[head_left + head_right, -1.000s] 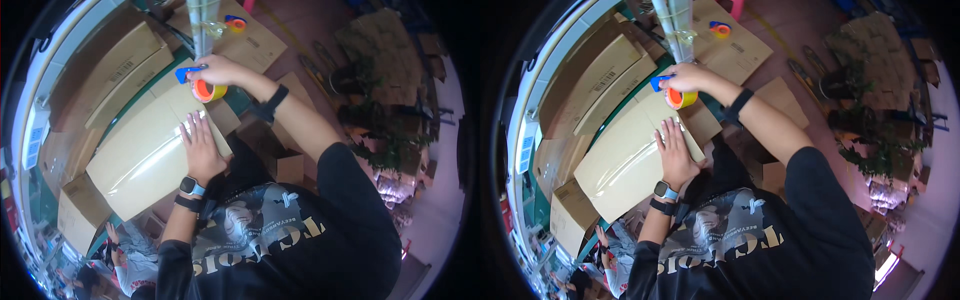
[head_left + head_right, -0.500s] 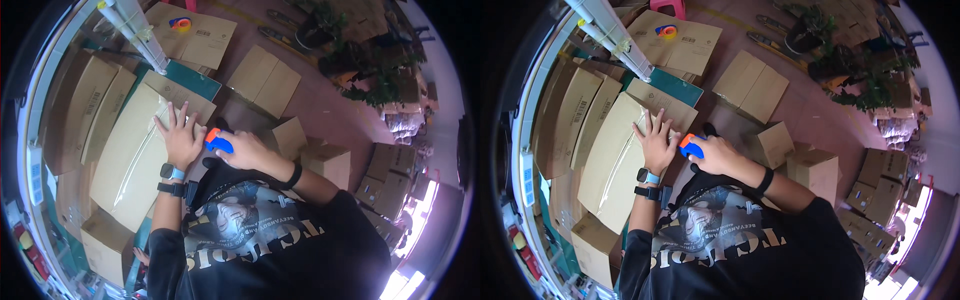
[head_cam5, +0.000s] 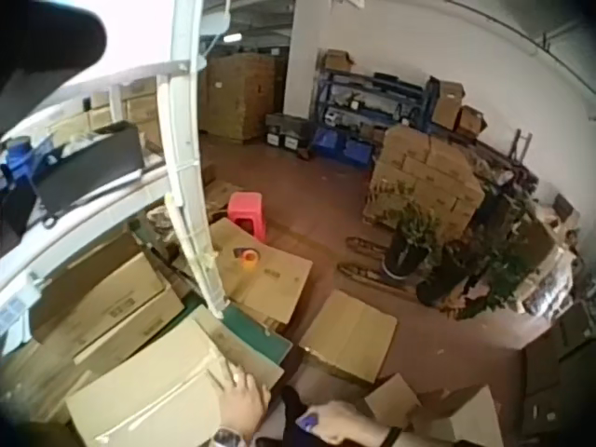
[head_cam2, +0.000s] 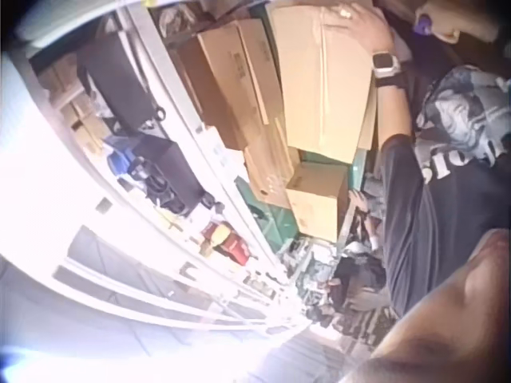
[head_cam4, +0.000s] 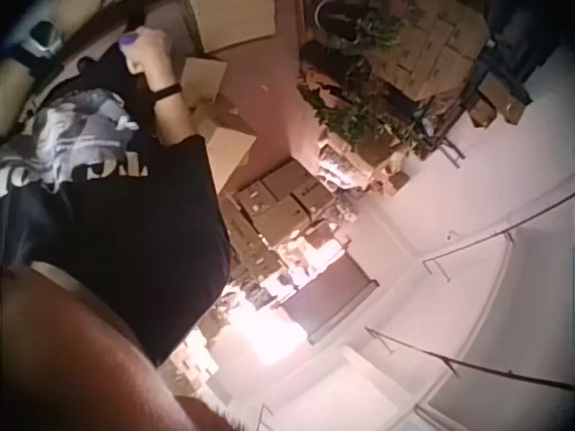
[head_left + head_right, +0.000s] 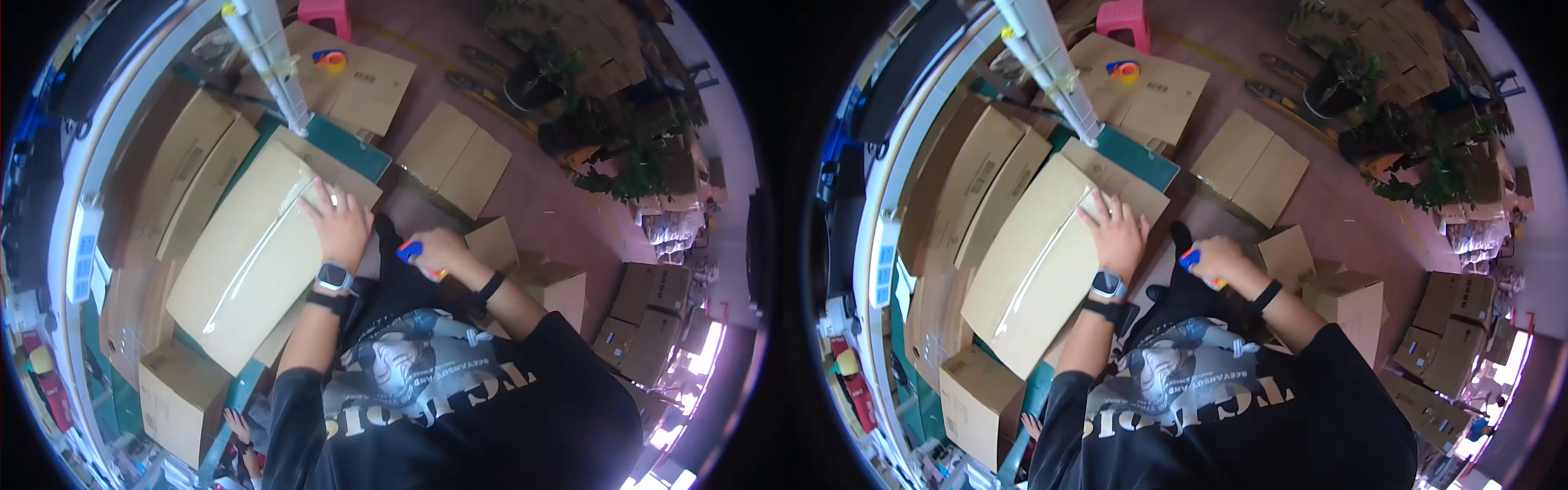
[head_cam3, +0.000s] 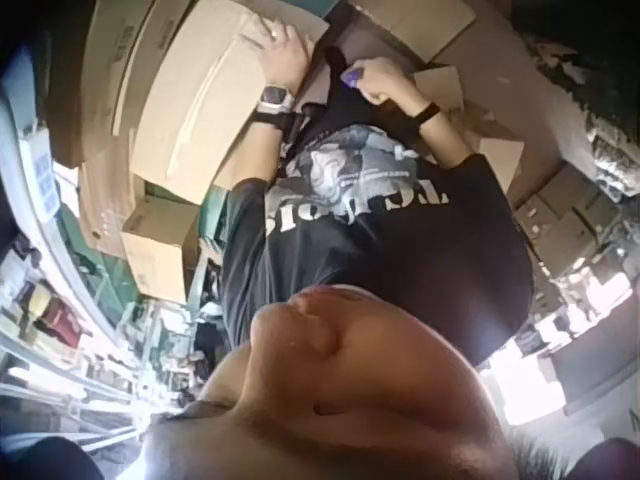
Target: The recorder is sealing various sizes of cardboard boxes using a handheld tape dispenser.
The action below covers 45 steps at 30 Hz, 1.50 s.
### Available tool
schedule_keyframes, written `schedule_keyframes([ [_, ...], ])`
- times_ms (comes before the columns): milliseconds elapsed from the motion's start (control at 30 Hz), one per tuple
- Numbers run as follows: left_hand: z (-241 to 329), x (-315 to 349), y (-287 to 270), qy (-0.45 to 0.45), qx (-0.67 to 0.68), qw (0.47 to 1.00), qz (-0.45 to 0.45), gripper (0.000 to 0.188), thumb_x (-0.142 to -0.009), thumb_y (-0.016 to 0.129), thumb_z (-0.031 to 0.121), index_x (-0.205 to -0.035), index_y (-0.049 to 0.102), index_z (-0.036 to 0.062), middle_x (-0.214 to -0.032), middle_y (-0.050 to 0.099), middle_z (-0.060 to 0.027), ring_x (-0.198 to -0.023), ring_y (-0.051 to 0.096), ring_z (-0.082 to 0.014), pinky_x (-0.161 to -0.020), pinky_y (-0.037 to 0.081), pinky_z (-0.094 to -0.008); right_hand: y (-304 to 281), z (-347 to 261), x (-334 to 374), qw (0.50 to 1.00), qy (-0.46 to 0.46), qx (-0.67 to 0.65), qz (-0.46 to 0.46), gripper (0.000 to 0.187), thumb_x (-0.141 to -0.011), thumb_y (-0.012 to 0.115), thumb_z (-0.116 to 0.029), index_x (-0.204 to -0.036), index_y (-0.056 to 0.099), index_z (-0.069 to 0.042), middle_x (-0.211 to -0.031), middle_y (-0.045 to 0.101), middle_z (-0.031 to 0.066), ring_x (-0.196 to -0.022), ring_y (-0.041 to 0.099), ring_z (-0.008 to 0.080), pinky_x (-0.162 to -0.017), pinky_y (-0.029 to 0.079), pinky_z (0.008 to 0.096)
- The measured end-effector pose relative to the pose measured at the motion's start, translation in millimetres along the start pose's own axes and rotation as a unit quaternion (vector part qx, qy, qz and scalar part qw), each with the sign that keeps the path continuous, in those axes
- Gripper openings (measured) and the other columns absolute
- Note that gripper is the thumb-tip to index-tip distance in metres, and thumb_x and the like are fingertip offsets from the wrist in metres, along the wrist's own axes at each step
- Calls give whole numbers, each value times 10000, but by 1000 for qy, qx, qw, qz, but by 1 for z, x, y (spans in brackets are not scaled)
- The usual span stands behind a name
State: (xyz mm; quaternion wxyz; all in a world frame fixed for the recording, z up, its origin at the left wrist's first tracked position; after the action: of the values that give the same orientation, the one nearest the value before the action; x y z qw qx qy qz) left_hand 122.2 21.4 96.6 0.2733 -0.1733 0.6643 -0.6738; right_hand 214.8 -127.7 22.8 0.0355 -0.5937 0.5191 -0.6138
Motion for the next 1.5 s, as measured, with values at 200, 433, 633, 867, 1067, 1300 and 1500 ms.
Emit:
schedule_keyframes([
  [200,-7,-16,-6,-20,41,999,-12,454,-947,565,347,-1212,609,-18,-1413,509,-212,-1468,238,-468,-1155,156,-694,-59,40,-55,955,-74,-285,38,508,-865,697,-391,-1262,640,-79,-1083,716,142,-1020,690,269,-884,544,393],
  [433,-39,79,-54,31,401,908,-118,338,-969,581,221,-1184,643,-32,-1305,595,-229,-1278,514,-391,-1112,382,-443,-184,-142,-134,685,-356,-634,-34,527,-996,577,-365,-1386,513,-17,-1097,635,31,-906,592,79,-812,479,241],
  [633,-160,272,7,-430,399,794,-164,396,-1044,505,317,-1109,643,-48,-970,719,-160,-907,700,-240,-814,552,-361,-160,-275,-196,608,-398,-686,-40,377,-992,584,-334,-1263,593,-72,-971,589,-36,-872,545,58,-773,420,201],
  [867,-172,320,42,-607,554,570,-24,570,-1055,443,459,-1304,553,-42,-1108,672,-164,-913,691,-243,-812,567,-366,-144,-264,-143,695,-308,-649,-28,293,-1020,538,-335,-1168,607,-92,-829,547,-47,-785,527,49,-725,430,214],
  [1067,-273,333,-32,-569,527,615,140,587,-1044,428,514,-1085,671,-19,-892,708,-98,-834,683,-195,-719,554,-341,-17,-192,-51,732,-297,-552,-267,307,-985,578,-308,-1105,631,-30,-883,626,-1,-828,586,102,-768,457,245],
  [1300,-394,279,-37,-592,204,775,-84,912,-932,483,663,-1260,497,-187,-1239,571,-401,-1223,546,-491,-1048,433,-467,138,-232,53,684,-217,-381,-583,501,-986,602,-425,-1255,602,-2,-1112,674,71,-1021,644,152,-950,484,313],
  [1500,-332,123,-60,-522,85,849,15,871,-897,554,630,-1316,487,-131,-1322,541,-342,-1311,461,-463,-1141,296,-527,23,-199,-24,652,-246,-592,-406,471,-982,608,-393,-1268,571,-22,-1099,681,72,-993,668,166,-894,539,327],
])
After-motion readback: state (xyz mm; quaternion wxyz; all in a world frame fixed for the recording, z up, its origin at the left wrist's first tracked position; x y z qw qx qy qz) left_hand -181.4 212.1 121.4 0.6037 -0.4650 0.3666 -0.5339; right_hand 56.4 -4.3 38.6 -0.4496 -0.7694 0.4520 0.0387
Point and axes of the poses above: each hand's wrist, its own x-axis away from the middle knuckle, its own y-axis out of the palm, z = x × y, the point moved 10 cm from there along -x, towards the middle knuckle
